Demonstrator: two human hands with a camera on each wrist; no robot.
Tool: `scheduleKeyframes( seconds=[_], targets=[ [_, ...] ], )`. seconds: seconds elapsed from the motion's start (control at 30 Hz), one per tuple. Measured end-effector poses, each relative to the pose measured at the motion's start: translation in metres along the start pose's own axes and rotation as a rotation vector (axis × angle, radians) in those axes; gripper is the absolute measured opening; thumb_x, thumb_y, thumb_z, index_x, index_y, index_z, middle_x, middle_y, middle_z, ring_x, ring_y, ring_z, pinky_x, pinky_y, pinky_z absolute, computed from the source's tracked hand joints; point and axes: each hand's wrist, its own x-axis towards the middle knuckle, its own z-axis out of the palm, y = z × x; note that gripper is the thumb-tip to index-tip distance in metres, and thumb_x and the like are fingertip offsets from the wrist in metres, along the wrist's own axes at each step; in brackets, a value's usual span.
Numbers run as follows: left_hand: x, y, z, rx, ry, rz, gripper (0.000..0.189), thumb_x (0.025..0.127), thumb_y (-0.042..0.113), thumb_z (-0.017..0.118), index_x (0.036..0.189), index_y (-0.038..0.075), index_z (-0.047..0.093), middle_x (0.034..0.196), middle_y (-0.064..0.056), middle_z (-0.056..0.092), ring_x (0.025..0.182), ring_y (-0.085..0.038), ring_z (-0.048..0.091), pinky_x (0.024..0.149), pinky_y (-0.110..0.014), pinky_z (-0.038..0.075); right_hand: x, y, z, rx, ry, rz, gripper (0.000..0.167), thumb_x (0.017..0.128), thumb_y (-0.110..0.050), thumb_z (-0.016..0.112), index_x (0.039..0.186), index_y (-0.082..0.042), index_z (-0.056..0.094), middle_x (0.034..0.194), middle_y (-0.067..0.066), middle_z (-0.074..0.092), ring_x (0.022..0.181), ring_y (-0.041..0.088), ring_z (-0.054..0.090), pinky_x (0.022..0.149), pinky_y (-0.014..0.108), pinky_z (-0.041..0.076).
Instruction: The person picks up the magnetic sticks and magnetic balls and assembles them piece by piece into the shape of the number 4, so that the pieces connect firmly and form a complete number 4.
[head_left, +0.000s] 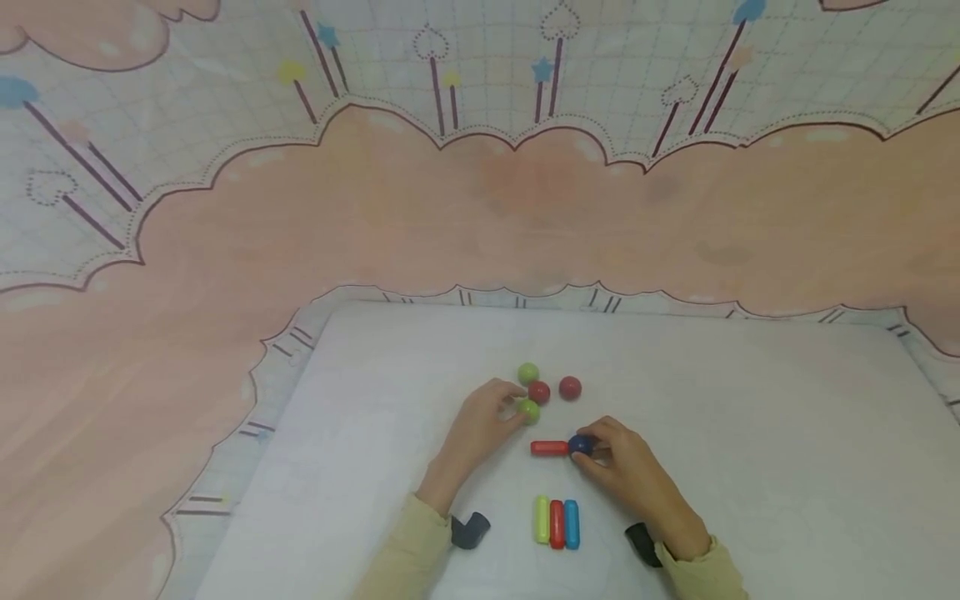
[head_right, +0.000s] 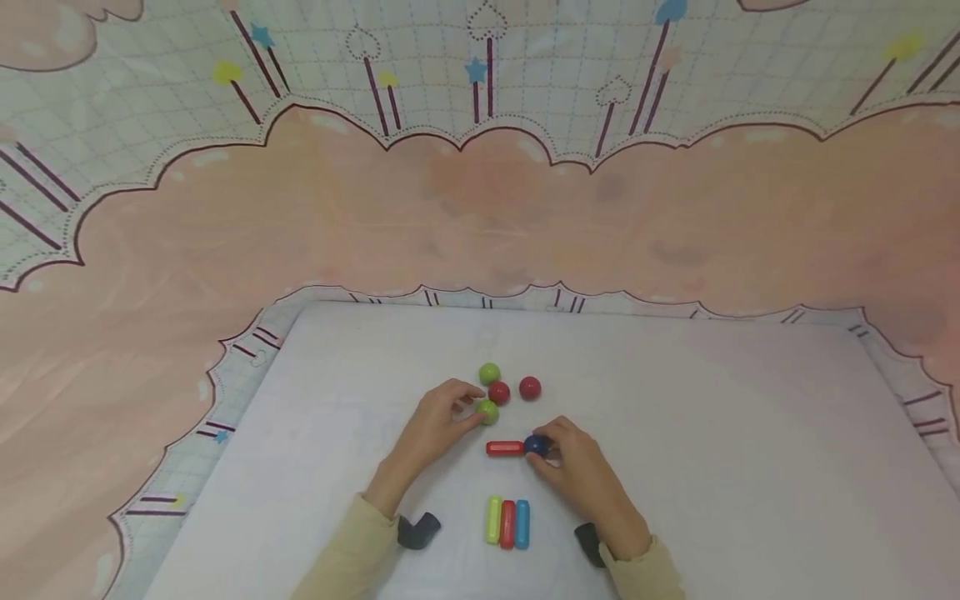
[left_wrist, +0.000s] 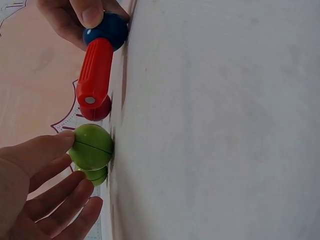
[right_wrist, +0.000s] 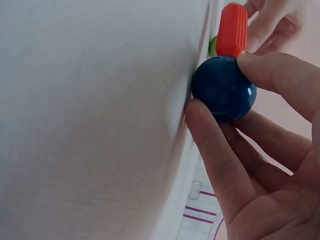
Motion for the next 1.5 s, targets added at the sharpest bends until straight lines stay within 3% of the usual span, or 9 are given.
scheduleKeyframes(
  seconds=[0.27, 0.5, 1.03, 1.5],
  targets=[
    [0.002, 0.001, 0.004, -0.011, -0.006, 0.024, 0.034, 0.090, 0.030, 0.073, 0.121, 0.020, 0.066, 0.115, 0.004, 0.067, 0.107, -0.014, 0.062, 0.095, -0.034, 0.053, 0.000, -0.003, -0.001, 0.004, 0.008, 0.038, 0.023, 0.085, -0.012, 0.078, 0.106, -0.007, 0.071, 0.099, 0.001, 0.064, 0.090, 0.012, 0.069, 0.082, 0.033, 0.059],
    [-0.001, 0.002, 0.004, -0.019, -0.045, -0.025, 0.036, 0.091, 0.031, 0.072, 0.124, 0.020, 0.064, 0.120, 0.002, 0.067, 0.115, -0.017, 0.061, 0.099, -0.036, 0.052, 0.000, -0.003, 0.000, 0.023, 0.001, 0.048, 0.023, 0.085, -0.013, 0.078, 0.106, -0.007, 0.070, 0.100, 0.001, 0.064, 0.089, 0.011, 0.068, 0.082, 0.032, 0.059],
    [-0.010, -0.002, -0.002, -0.086, -0.042, -0.055, 0.033, 0.091, 0.033, 0.071, 0.121, 0.021, 0.065, 0.118, 0.002, 0.067, 0.108, -0.017, 0.062, 0.094, -0.037, 0.053, -0.001, -0.003, 0.001, 0.031, 0.010, 0.051, 0.022, 0.086, -0.013, 0.077, 0.107, -0.007, 0.071, 0.100, 0.000, 0.065, 0.090, 0.011, 0.068, 0.082, 0.030, 0.059],
    [-0.025, -0.009, -0.011, -0.234, -0.059, -0.053, 0.033, 0.088, 0.036, 0.074, 0.118, 0.021, 0.067, 0.116, 0.005, 0.069, 0.103, -0.015, 0.066, 0.089, -0.032, 0.056, -0.001, -0.004, 0.000, -0.024, 0.016, 0.030, 0.026, 0.087, -0.016, 0.076, 0.110, -0.005, 0.071, 0.101, 0.002, 0.066, 0.090, 0.011, 0.066, 0.082, 0.032, 0.059]
  ],
)
